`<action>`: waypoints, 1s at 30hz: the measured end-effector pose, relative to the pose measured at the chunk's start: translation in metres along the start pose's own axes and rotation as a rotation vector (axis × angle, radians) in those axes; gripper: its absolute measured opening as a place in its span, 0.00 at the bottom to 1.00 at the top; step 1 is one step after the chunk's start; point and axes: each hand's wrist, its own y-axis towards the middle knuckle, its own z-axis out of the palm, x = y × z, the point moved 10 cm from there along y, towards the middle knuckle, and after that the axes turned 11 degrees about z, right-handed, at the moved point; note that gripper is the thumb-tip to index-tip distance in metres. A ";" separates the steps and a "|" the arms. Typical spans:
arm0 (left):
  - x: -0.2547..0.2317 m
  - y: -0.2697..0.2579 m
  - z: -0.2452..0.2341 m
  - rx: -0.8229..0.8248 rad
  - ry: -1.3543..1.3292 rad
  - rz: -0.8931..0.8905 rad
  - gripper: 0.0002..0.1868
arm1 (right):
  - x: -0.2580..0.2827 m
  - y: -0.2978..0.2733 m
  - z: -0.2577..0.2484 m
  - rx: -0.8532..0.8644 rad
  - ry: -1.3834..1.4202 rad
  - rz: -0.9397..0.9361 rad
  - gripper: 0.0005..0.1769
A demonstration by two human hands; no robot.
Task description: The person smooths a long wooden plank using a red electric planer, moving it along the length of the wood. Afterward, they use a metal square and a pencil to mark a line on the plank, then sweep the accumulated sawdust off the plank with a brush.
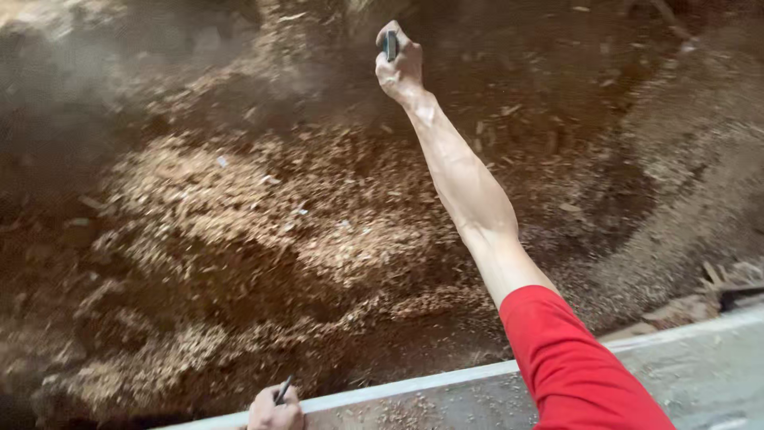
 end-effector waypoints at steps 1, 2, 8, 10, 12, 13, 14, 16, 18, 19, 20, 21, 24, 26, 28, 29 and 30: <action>-0.012 -0.005 -0.009 -0.069 0.058 0.025 0.10 | 0.017 -0.005 0.018 0.048 0.008 -0.008 0.16; -0.021 -0.006 -0.021 -0.136 0.117 0.049 0.10 | 0.034 -0.015 0.038 0.124 0.007 -0.025 0.16; -0.038 -0.003 -0.038 -0.153 0.177 0.040 0.08 | 0.102 -0.111 0.083 0.496 -0.138 -0.212 0.14; -0.041 0.000 -0.035 -0.182 0.203 0.101 0.07 | 0.121 -0.137 0.058 0.447 -0.145 -0.470 0.16; -0.040 -0.005 -0.034 -0.196 0.212 0.137 0.06 | 0.114 -0.155 0.006 0.291 -0.021 -0.557 0.15; -0.040 -0.004 -0.033 -0.203 0.201 0.146 0.06 | 0.099 -0.150 -0.018 0.198 -0.066 -0.531 0.12; -0.040 -0.005 -0.034 -0.210 0.190 0.154 0.06 | 0.082 -0.145 -0.043 0.104 -0.110 -0.504 0.09; -0.041 -0.005 -0.035 -0.195 0.187 0.135 0.07 | 0.032 -0.126 -0.105 -0.051 -0.200 -0.329 0.09; -0.047 -0.003 -0.037 -0.190 0.191 0.140 0.07 | -0.022 -0.109 -0.168 -0.183 -0.302 -0.093 0.09; -0.051 -0.002 -0.039 -0.201 0.197 0.142 0.07 | -0.045 -0.097 -0.189 -0.230 -0.335 0.019 0.09; -0.054 0.000 -0.043 -0.211 0.204 0.144 0.07 | -0.064 -0.087 -0.206 -0.267 -0.356 0.118 0.09; -0.057 -0.002 -0.044 -0.213 0.194 0.139 0.07 | -0.078 -0.077 -0.211 -0.280 -0.370 0.193 0.09; -0.063 0.005 -0.050 -0.204 0.181 0.107 0.07 | -0.090 -0.053 -0.196 -0.283 -0.367 0.266 0.10; -0.063 0.007 -0.050 -0.162 0.197 0.063 0.09 | -0.074 -0.043 -0.165 -0.256 -0.351 0.226 0.10; -0.071 0.009 -0.053 -0.202 0.124 0.117 0.09 | -0.052 -0.036 -0.125 -0.220 -0.317 0.159 0.10; -0.070 0.007 -0.056 -0.225 0.096 0.138 0.09 | -0.038 -0.036 -0.100 -0.192 -0.292 0.122 0.10; -0.068 0.006 -0.057 -0.234 0.095 0.127 0.09 | -0.027 -0.034 -0.079 -0.168 -0.263 0.090 0.10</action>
